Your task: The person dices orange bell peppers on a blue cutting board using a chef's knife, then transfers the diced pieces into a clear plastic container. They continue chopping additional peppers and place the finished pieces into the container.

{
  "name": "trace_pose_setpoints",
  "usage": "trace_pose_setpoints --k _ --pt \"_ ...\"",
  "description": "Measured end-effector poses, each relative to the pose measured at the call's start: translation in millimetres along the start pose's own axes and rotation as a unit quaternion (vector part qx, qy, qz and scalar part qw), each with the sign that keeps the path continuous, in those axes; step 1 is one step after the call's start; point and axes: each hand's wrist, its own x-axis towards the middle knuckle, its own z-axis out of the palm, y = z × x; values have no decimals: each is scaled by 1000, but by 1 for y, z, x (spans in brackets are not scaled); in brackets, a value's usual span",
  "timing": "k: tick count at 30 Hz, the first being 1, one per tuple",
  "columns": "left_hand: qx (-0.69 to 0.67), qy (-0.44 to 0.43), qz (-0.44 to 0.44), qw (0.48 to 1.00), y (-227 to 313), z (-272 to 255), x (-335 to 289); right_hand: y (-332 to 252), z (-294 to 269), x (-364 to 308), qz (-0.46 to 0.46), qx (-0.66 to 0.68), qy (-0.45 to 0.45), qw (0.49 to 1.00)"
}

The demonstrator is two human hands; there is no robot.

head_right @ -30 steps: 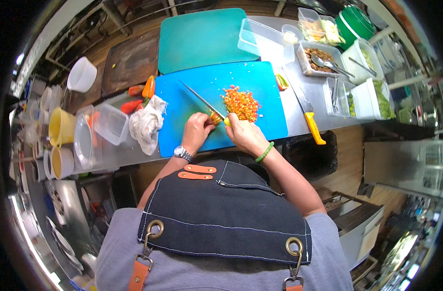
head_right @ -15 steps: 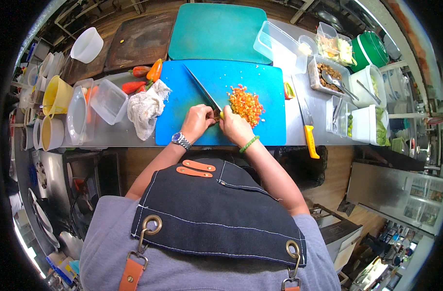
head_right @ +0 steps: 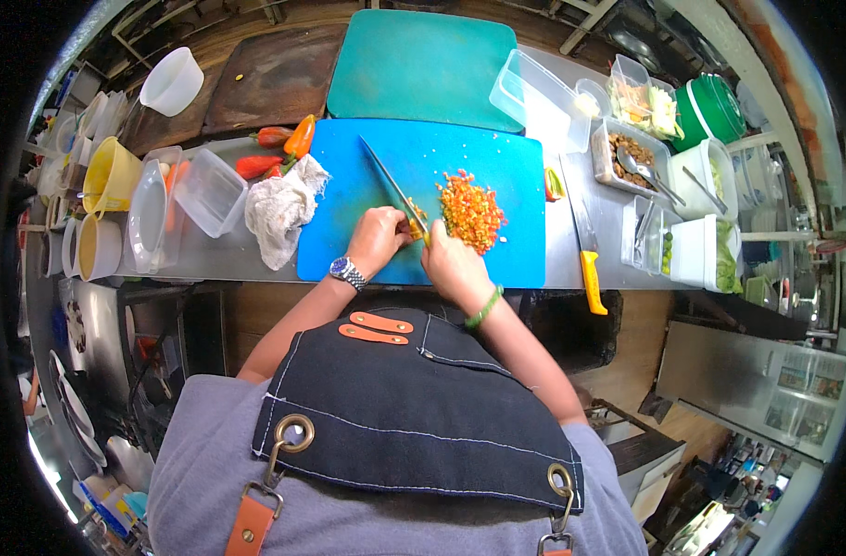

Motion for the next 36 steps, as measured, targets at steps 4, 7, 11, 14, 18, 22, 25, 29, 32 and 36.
trace_pose_setpoints --k 4,7,11,14,18,22,25,29,32,36 --pt "-25 -19 9 999 0 2 2 9 27 -4 21 21 27 999" --pt "-12 -11 17 1000 6 -5 3 6 13 14 -16 21 32 999" --pt "-2 -1 27 1000 3 0 2 3 19 -11 15 5 16 1000" --pt "-16 -25 31 999 -2 2 4 10 30 4 -4 23 47 999" --pt "-1 -5 48 999 -2 -1 1 6 7 21 -15 46 25 998" --pt "-1 12 63 998 2 -7 -9 -1 -7 -3 6 40 -2 999" --pt "44 23 78 996 -1 -6 -12 -2 -9 -19 21 21 -27 999" --pt "21 7 45 999 -2 -3 -11 -2 8 -20 41 26 -17 999" --pt "19 8 46 999 0 -3 -7 4 26 3 7 36 27 999" --pt "46 4 27 999 -1 -3 -10 -7 9 4 5 15 13 1000"
